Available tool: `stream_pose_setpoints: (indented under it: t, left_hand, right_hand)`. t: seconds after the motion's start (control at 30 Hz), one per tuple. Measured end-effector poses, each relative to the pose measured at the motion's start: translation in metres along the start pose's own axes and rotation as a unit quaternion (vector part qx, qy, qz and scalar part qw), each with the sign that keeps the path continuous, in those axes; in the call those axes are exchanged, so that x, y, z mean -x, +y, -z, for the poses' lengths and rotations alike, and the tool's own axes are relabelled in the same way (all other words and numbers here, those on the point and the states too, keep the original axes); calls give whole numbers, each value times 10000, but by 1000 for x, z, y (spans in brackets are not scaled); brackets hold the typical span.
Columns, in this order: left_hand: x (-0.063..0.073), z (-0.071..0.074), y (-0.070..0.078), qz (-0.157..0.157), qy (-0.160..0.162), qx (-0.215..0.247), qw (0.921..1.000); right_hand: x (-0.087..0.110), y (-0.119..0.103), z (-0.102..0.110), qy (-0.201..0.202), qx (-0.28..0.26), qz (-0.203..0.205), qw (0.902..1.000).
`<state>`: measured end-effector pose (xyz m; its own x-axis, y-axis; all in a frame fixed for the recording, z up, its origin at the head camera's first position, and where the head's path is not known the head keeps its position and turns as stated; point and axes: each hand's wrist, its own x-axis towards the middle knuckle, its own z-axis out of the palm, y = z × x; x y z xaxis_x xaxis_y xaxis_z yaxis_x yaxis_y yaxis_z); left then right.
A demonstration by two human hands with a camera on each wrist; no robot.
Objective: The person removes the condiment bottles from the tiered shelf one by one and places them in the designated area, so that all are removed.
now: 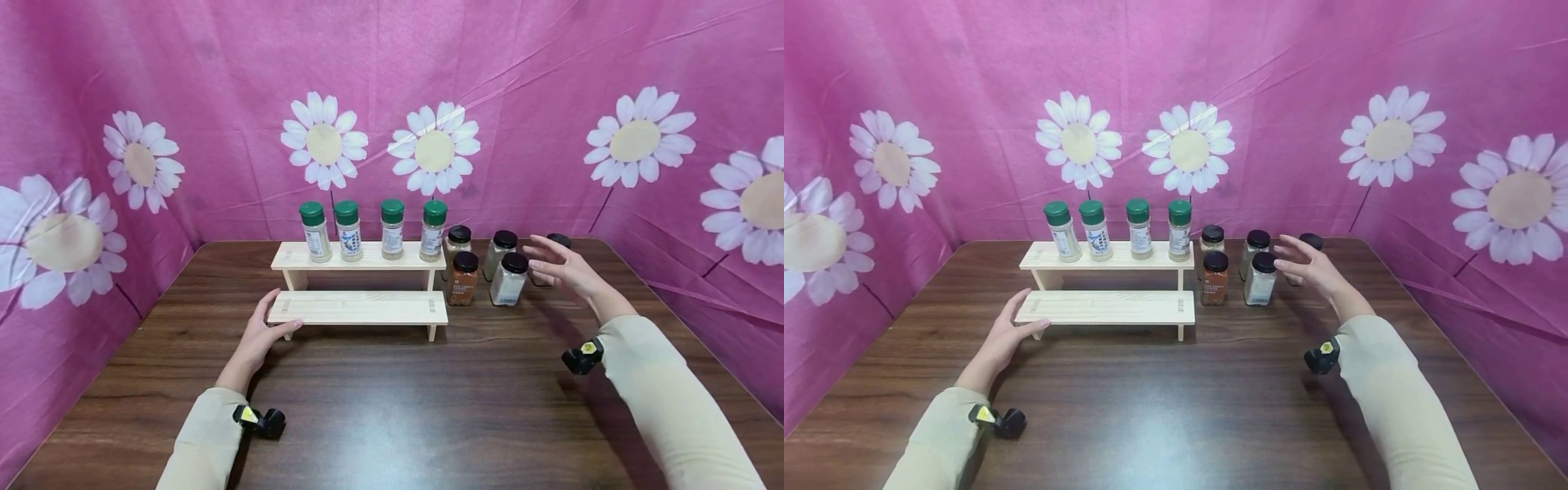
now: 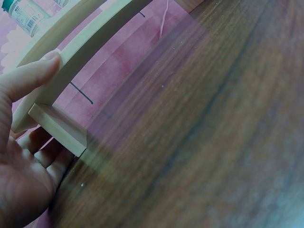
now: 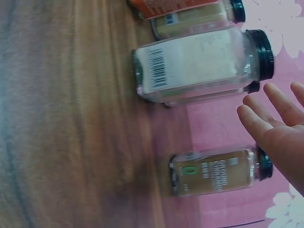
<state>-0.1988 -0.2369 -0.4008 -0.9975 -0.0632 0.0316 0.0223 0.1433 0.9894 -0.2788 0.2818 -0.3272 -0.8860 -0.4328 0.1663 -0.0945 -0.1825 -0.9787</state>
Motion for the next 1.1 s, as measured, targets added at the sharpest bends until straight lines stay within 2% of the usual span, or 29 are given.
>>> stream_pose_setpoints:
  t: [0.2, 0.3, 0.4, 0.63, 0.8, 0.97, 1.1]
  left_hand:
    - [-1, 1, -1, -48, -4, 16, 10000]
    - [-1, 2, -2, -74, -13, 3, 10000]
    - [-1, 2, -2, -70, -22, 18, 10000]
    - [-2, 2, -2, -69, -25, 2, 10000]
    - [-1, 2, -2, -96, -23, -35, 9999]
    - [-2, 2, -2, -77, -12, -50, 10000]
    - [-3, 1, -2, -90, -10, -17, 10000]
  right_hand:
    - [-7, -14, -2, -243, -670, 264, 9971]
    - [-11, -19, -4, -238, -691, 292, 9969]
    - [-15, -24, -7, -175, -569, 265, 9979]
    - [-25, -34, -20, 374, 390, 99, 9985]
    - [-31, -40, -31, 353, 545, 12, 9979]
    - [-40, -41, -43, 569, 828, -149, 9948]
    - [-48, -39, -52, 557, 946, -151, 9938]
